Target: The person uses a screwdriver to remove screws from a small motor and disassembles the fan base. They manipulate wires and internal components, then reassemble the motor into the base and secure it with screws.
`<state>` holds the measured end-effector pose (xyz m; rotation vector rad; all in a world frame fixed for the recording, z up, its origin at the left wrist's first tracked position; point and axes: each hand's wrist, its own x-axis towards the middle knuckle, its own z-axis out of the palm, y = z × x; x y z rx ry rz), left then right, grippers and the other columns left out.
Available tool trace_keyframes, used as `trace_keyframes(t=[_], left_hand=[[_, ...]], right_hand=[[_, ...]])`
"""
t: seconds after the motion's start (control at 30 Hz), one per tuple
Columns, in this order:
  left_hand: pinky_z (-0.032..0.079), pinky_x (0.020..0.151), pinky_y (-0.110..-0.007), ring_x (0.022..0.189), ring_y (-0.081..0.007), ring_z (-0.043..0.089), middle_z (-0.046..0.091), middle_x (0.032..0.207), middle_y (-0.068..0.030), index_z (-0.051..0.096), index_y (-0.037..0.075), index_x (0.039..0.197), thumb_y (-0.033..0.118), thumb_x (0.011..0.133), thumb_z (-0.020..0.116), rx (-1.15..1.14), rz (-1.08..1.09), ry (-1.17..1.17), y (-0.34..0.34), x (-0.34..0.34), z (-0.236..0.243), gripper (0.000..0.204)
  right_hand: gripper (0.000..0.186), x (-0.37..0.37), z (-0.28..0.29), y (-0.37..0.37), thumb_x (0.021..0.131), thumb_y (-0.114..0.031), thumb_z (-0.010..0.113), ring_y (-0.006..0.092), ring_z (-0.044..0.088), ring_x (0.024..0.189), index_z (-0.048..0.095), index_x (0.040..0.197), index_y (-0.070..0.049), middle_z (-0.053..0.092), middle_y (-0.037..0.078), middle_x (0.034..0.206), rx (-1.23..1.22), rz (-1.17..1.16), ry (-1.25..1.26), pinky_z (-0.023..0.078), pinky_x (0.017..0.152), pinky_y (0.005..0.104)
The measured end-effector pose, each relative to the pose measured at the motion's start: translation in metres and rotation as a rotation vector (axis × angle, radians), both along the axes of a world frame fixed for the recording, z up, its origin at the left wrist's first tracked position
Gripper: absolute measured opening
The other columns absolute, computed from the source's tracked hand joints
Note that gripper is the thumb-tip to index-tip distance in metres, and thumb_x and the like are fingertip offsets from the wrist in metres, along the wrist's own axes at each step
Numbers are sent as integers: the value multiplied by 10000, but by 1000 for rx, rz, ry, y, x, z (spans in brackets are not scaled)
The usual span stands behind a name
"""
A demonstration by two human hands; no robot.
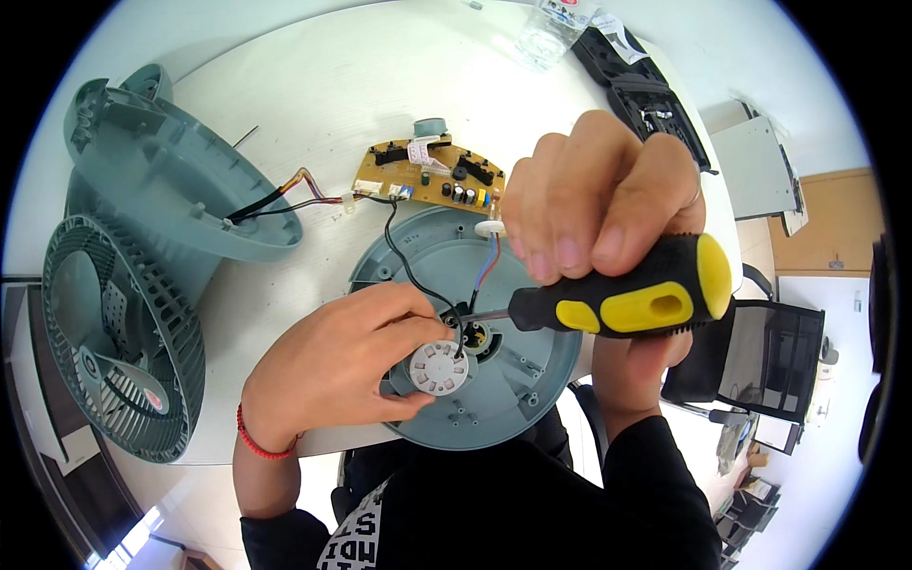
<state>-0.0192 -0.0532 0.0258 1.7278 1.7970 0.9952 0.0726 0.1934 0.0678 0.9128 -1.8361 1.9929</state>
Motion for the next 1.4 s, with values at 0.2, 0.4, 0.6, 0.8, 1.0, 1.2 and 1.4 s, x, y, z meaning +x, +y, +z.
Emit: trace_keyframes(t=[0.2,0.4,0.6,0.8,1.0,1.2,1.4], left_hand=[[550,787,-373,912,-294,655,651,1042,-83,707,72,1062,192,616,885,18,-3,39,-1,-2,0,495],[538,750,-377,877,-295,643,638,999,-78,687,71,1021,219,629,883,22,2,68,-1,0,-1,463],[525,727,-373,867,-285,639,634,981,-71,680,74,1005,220,614,880,58,-1,123,0,0,0,462],[526,738,-364,877,-284,639,637,989,-75,679,67,1007,183,585,871,57,4,92,-2,-2,1,478],[533,758,-365,905,-282,641,633,1037,-82,679,60,1033,174,578,873,-12,-29,46,-3,-5,3,508],[518,736,-356,878,-266,623,613,1010,-64,692,69,1042,151,602,864,-32,0,84,2,2,6,480],[509,679,-371,816,-271,618,604,959,-67,696,71,981,154,580,866,79,-18,90,7,1,6,444]], right_hand=[[490,-5,-3,6,829,-418,856,185,604,930,578,1108,-126,558,60,1045,43,36,39,486,807,330],[493,-3,-3,4,831,-417,855,186,596,943,574,1114,-126,548,62,1057,29,42,33,473,807,325],[492,-4,-2,4,839,-425,847,187,594,944,573,1116,-125,548,62,1060,30,47,32,473,808,324],[487,-7,-4,6,837,-427,848,189,599,936,578,1102,-121,560,69,1064,23,71,40,482,805,328],[513,-4,-3,2,810,-435,869,187,608,926,585,1088,-110,573,76,1042,-25,36,17,494,808,330],[561,-8,-8,3,759,-436,909,181,617,903,592,1080,-103,583,78,1016,-34,15,70,508,785,311],[608,-9,-13,0,723,-422,937,178,631,883,600,1093,-77,589,90,1006,-98,-2,100,528,757,291]])
